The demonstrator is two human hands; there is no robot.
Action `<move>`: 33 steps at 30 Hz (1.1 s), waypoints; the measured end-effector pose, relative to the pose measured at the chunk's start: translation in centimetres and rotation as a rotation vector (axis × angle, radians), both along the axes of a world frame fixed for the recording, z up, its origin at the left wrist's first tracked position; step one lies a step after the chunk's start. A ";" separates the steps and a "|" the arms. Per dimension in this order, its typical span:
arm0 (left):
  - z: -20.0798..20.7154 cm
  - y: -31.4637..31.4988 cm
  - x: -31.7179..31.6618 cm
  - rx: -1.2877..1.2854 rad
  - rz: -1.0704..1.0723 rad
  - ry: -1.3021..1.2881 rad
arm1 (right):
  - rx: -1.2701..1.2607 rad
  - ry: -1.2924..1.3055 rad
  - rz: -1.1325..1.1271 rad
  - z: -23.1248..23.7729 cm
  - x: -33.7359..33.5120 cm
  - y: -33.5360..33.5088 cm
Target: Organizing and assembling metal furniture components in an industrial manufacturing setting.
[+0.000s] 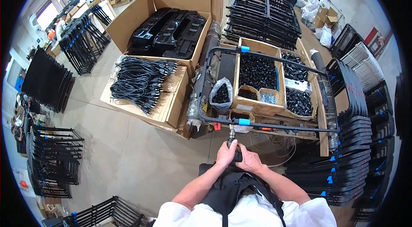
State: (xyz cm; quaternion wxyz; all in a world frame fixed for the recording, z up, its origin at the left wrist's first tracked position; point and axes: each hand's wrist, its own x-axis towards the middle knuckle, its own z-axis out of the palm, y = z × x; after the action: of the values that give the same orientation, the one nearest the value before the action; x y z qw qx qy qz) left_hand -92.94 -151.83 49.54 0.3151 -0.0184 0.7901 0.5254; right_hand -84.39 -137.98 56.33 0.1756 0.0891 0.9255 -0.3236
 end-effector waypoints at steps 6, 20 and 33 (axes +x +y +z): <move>0.2 0.3 -0.4 -0.007 0.005 0.016 | 0.010 0.026 -0.001 -0.3 0.1 0.1; 1.0 -0.3 0.3 0.018 0.010 -0.009 | 0.037 0.129 0.068 -0.4 1.0 -0.7; 0.7 -0.9 1.7 0.020 0.015 0.013 | 0.041 0.120 0.083 -1.1 2.1 -1.0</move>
State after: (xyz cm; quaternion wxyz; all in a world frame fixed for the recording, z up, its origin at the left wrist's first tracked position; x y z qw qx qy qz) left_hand -91.20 -152.70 50.24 0.3064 -0.0177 0.7867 0.5356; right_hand -82.29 -138.96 55.19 0.1311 0.0345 0.9438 -0.3016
